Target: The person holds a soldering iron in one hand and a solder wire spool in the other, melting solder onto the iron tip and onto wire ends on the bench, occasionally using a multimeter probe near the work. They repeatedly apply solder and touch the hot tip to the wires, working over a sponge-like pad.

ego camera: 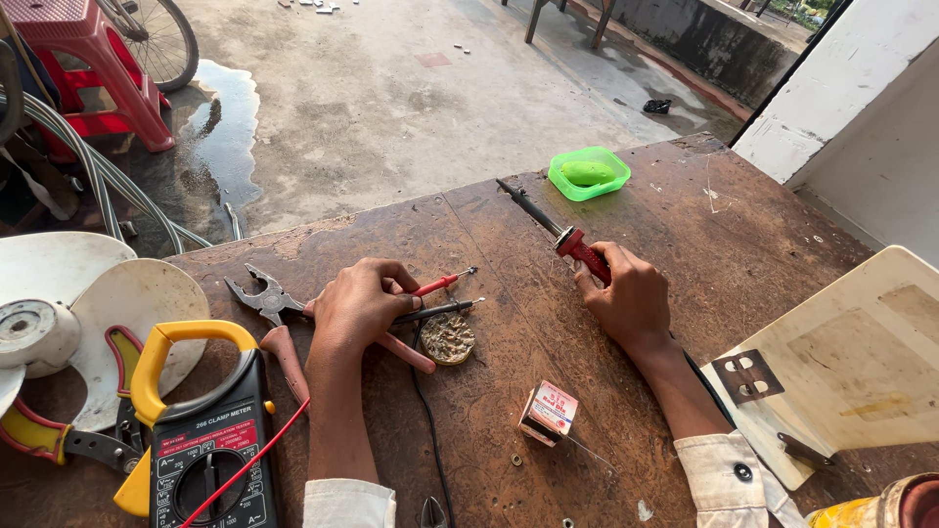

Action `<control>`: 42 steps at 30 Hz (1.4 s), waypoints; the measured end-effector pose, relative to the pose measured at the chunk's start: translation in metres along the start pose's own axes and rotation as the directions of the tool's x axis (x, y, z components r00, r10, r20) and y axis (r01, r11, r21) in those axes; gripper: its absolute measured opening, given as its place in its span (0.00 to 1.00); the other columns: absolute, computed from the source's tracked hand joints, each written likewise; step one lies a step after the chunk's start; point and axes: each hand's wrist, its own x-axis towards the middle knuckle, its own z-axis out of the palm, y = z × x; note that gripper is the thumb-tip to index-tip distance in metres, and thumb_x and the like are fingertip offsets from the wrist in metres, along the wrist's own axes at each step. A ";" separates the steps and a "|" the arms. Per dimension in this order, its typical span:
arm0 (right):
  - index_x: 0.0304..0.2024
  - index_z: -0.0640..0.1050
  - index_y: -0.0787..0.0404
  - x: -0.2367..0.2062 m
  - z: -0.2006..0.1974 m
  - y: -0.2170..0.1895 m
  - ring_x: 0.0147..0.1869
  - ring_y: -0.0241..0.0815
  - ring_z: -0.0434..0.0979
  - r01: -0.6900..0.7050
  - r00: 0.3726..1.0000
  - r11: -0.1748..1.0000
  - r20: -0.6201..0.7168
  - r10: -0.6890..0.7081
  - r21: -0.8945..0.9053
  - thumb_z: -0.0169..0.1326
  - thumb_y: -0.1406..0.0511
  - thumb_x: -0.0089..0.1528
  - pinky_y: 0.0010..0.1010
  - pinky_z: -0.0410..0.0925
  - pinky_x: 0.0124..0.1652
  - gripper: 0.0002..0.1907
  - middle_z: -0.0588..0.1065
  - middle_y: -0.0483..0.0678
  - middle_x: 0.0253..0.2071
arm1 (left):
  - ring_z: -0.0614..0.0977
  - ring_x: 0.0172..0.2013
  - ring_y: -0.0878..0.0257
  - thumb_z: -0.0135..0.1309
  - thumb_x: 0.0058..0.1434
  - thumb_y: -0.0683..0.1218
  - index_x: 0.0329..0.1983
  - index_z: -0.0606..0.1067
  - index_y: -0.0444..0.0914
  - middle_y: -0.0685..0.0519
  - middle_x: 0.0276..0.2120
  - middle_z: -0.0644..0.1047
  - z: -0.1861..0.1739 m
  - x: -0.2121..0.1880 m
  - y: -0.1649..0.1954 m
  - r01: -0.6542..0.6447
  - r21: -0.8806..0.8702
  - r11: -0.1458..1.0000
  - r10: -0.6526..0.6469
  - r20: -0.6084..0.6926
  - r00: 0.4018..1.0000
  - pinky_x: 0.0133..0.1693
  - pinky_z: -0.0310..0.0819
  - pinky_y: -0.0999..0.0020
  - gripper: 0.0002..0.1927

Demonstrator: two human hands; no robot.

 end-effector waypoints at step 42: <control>0.43 0.86 0.54 0.022 -0.097 0.005 0.30 0.41 0.83 0.165 0.861 0.985 0.478 -0.172 0.057 0.65 0.60 0.54 0.36 0.75 0.33 0.14 0.84 0.47 0.34 | 0.85 0.45 0.52 0.59 0.52 0.44 0.42 0.84 0.40 0.47 0.40 0.84 -0.003 -0.004 0.005 0.081 -0.122 0.989 -0.109 -0.245 0.963 0.50 0.76 0.54 0.13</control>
